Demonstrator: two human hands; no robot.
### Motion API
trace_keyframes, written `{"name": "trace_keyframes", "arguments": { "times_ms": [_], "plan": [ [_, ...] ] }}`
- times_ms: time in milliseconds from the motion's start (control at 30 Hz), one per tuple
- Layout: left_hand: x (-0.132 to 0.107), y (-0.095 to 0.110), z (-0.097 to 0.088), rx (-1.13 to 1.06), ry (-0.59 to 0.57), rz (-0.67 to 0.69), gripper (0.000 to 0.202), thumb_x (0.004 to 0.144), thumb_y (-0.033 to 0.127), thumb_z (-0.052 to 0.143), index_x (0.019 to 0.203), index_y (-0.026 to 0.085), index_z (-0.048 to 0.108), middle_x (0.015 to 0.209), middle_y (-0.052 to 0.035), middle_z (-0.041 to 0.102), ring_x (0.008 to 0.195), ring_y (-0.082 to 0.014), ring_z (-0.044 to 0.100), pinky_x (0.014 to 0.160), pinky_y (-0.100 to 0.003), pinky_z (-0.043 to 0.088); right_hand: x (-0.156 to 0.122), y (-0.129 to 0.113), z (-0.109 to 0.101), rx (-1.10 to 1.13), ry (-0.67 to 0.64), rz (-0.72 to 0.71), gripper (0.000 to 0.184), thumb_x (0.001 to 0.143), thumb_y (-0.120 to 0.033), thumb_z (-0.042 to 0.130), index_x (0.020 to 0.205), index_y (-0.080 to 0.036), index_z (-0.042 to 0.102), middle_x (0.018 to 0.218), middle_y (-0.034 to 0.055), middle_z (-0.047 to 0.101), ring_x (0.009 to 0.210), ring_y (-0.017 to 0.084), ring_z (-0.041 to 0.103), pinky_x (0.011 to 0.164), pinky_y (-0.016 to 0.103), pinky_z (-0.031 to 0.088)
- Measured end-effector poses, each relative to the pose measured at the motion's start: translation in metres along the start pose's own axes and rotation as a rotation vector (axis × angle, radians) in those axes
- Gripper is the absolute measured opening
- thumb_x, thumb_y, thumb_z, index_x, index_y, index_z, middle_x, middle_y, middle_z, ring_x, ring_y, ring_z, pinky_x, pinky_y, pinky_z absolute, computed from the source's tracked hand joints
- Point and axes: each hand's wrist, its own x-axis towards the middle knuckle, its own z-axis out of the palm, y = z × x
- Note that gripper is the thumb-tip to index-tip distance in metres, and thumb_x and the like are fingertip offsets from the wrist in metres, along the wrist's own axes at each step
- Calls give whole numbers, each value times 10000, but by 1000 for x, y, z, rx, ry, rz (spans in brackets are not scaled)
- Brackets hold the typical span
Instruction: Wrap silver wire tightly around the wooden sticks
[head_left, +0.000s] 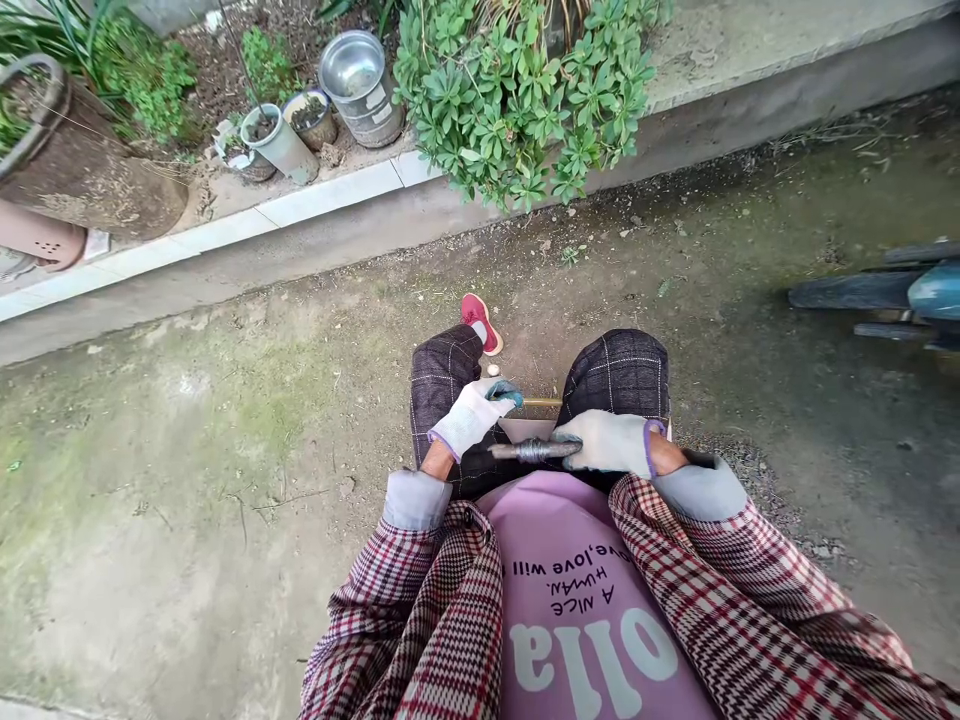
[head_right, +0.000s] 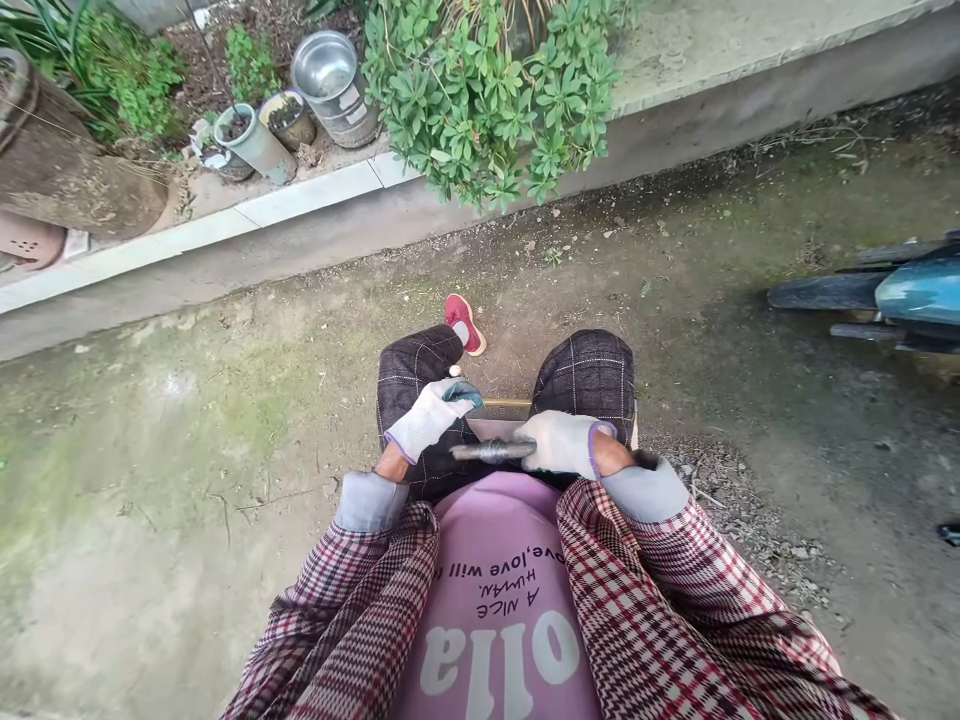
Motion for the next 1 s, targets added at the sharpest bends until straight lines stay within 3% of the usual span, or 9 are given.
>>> {"name": "trace_keyframes", "arguments": {
  "times_ms": [167, 267, 367, 500, 633, 700, 833, 1000],
  "plan": [
    [-10, -3, 10, 109, -8, 13, 124, 846, 187, 652, 867, 157, 771, 908, -55, 779, 862, -189, 686, 886, -297, 535, 8, 25, -8, 30, 246, 161, 38, 736, -246, 673, 739, -209, 672, 658, 23, 617, 618, 170, 529, 613, 308, 381],
    [-13, -9, 18, -54, -42, -6, 204, 865, 187, 617, 973, 139, 785, 989, -75, 802, 923, -199, 719, 931, -313, 549, 5, 28, -16, 104, 343, 151, 187, 849, -352, 601, 868, -181, 676, 743, 28, 633, 670, 171, 551, 628, 294, 416],
    [-15, -10, 22, -222, -42, 16, 217, 866, 199, 625, 987, 125, 790, 1066, -99, 806, 1033, -219, 731, 1029, -343, 533, -2, 21, -17, 299, 323, 78, 357, 886, -509, 609, 934, -162, 682, 717, 6, 618, 613, 143, 542, 561, 264, 429],
    [-19, -9, 23, -310, 134, 19, 221, 827, 220, 684, 1007, 147, 791, 1101, -90, 801, 1069, -225, 725, 1040, -355, 529, -10, 11, -18, 657, 267, -30, 445, 783, -553, 780, 919, -137, 705, 675, 2, 627, 541, 112, 533, 490, 238, 420],
    [-18, -21, 24, -427, 347, 30, 240, 805, 244, 703, 1021, 156, 758, 1101, -90, 789, 1046, -214, 721, 1022, -371, 541, -14, 6, -24, 791, 285, -9, 440, 753, -545, 837, 865, -143, 698, 643, 4, 640, 487, 102, 534, 436, 231, 406],
    [-13, -31, 25, -452, 394, 7, 298, 768, 229, 718, 1054, 149, 736, 1109, -98, 783, 1023, -211, 723, 1011, -380, 553, -15, 6, -27, 808, 300, -11, 434, 750, -541, 851, 864, -150, 700, 631, -2, 635, 475, 98, 531, 427, 229, 404],
    [1, -47, 31, -323, 260, 0, 497, 733, 144, 706, 1230, 140, 695, 1266, -116, 750, 1149, -226, 710, 1085, -376, 537, -17, 6, -31, 741, 320, -52, 406, 765, -517, 862, 849, -153, 702, 602, -17, 611, 484, 92, 529, 427, 216, 396],
    [21, -56, 41, 153, 72, 5, 754, 744, 90, 728, 1476, 193, 581, 1402, -92, 693, 1311, -263, 647, 1184, -384, 475, -25, -11, -43, 694, 332, -106, 397, 789, -516, 848, 830, -155, 689, 608, -6, 627, 480, 95, 541, 411, 208, 378]
  ]
}}
